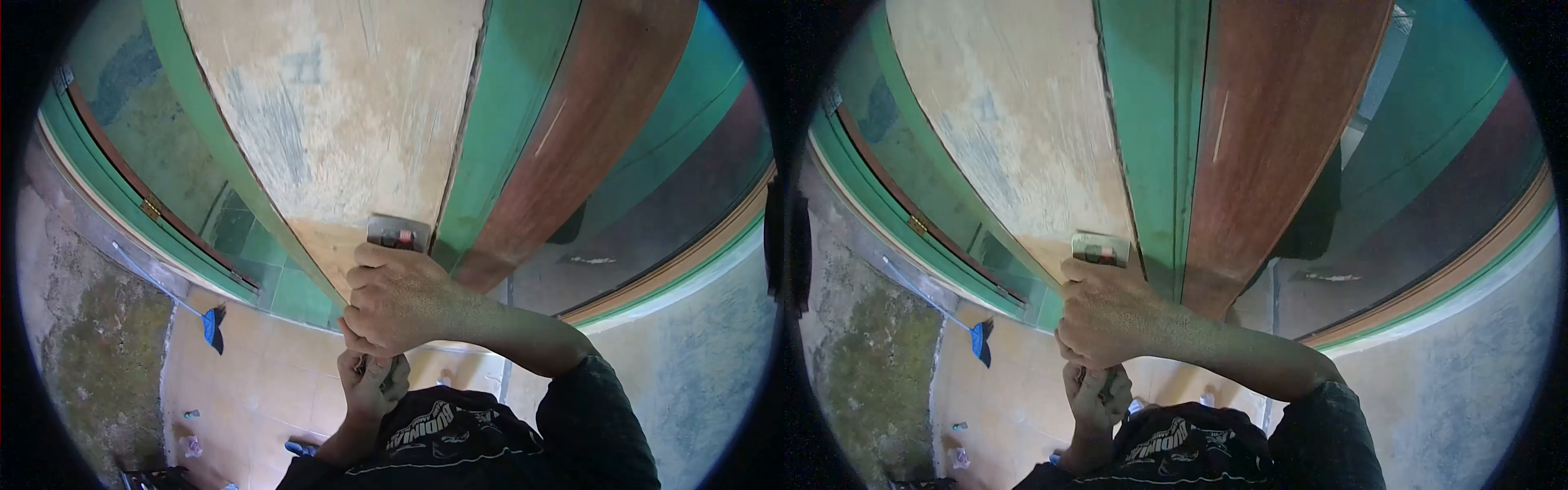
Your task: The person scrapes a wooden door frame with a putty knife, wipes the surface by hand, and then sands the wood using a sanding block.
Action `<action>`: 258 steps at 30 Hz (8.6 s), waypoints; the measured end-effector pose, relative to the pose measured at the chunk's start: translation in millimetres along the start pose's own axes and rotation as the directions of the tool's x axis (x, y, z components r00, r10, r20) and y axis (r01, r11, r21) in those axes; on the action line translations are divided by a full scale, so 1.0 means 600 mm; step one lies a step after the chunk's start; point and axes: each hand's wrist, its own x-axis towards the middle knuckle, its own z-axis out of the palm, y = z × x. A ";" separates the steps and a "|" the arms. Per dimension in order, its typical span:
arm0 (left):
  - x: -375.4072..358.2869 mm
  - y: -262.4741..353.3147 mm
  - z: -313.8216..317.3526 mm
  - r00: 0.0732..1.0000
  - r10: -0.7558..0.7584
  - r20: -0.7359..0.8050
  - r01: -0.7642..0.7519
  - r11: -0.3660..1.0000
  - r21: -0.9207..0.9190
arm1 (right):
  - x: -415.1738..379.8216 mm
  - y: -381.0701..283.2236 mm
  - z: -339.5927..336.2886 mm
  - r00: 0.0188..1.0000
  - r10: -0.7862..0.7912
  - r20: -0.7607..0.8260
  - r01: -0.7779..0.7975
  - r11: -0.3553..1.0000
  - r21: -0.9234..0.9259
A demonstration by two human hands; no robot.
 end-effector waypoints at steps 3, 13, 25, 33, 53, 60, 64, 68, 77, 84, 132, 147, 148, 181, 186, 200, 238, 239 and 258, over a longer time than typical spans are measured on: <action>0.016 0.017 0.025 0.995 0.086 0.045 -0.085 0.996 -0.024 | 0.017 0.016 -0.031 0.971 -0.046 -0.234 0.024 0.995 -0.099; 0.021 0.029 0.033 1.000 -0.010 -0.022 0.009 0.999 -0.035 | 0.021 0.016 -0.053 0.996 -0.020 -0.082 0.015 0.998 -0.062; 0.032 0.042 0.036 0.992 0.044 0.115 -0.033 0.995 -0.099 | 0.044 0.027 -0.085 0.999 0.015 -0.048 -0.021 0.993 -0.116; 0.016 0.054 0.056 0.998 -0.065 0.009 0.065 0.995 -0.075 | 0.029 0.013 -0.061 0.987 0.051 -0.153 -0.067 0.993 -0.096; 0.024 0.082 0.065 0.991 -0.086 0.098 0.095 0.992 -0.086 | 0.036 0.017 -0.091 0.995 0.082 -0.062 -0.085 0.996 -0.038; 0.011 0.085 0.071 0.991 -0.064 0.119 0.066 0.998 -0.016 | 0.042 0.002 -0.089 0.976 0.076 -0.202 -0.081 0.997 -0.016; 0.029 0.096 0.086 0.990 0.004 0.144 0.004 0.999 -0.054 | 0.054 0.025 -0.137 0.983 0.063 -0.173 -0.089 0.984 -0.151; 0.050 0.094 0.079 0.956 0.039 0.289 -0.005 0.993 -0.120 | 0.056 0.024 -0.137 0.973 0.089 -0.213 -0.123 0.981 -0.150; 0.064 0.134 0.116 0.966 0.023 0.259 0.001 0.996 -0.093 | 0.073 0.028 -0.175 0.975 0.091 -0.203 -0.133 0.970 -0.205; 0.035 0.130 0.102 0.983 0.020 0.183 -0.014 0.999 -0.033 | 0.065 0.020 -0.159 0.977 0.064 -0.205 -0.102 0.978 -0.181; -0.034 0.136 -0.065 0.733 -0.616 0.289 0.029 0.452 0.892 | -0.076 -0.331 0.166 0.039 0.913 0.406 0.008 -0.406 0.914; 0.020 0.115 -0.043 0.927 -0.088 0.365 -0.225 0.649 0.727 | -0.124 -0.371 0.125 -0.104 0.994 -0.027 -0.524 -0.032 0.851; 0.026 0.113 -0.041 0.923 -0.062 0.380 -0.257 0.636 0.728 | -0.124 -0.372 0.133 -0.127 0.988 -0.092 -0.550 0.007 0.835; 0.190 0.101 -0.033 0.372 -0.371 0.851 0.776 0.628 -0.066 | 0.144 -0.263 0.148 -0.423 0.793 -0.437 -0.632 0.087 0.770; 0.188 0.102 -0.039 0.381 -0.455 0.805 0.816 0.574 -0.062 | 0.159 -0.274 0.133 -0.511 0.821 -0.256 -0.540 -0.075 0.838; 0.197 0.123 -0.049 0.410 -0.518 0.750 0.798 0.603 -0.020 | 0.178 -0.257 0.153 -0.504 0.778 -0.375 -0.578 0.018 0.816; 0.194 0.131 -0.007 0.417 -0.627 0.658 0.769 0.629 0.112 | 0.190 -0.260 0.136 -0.540 0.751 -0.380 -0.622 -0.052 0.781; 0.193 0.132 0.000 0.405 -0.632 0.660 0.754 0.640 0.150 | 0.188 -0.259 0.128 -0.573 0.750 -0.330 -0.570 -0.075 0.818; 0.144 0.154 -0.233 0.394 -0.506 0.768 0.623 0.761 0.181 | 0.212 -0.316 0.178 -0.157 0.961 -0.228 -0.729 0.043 0.683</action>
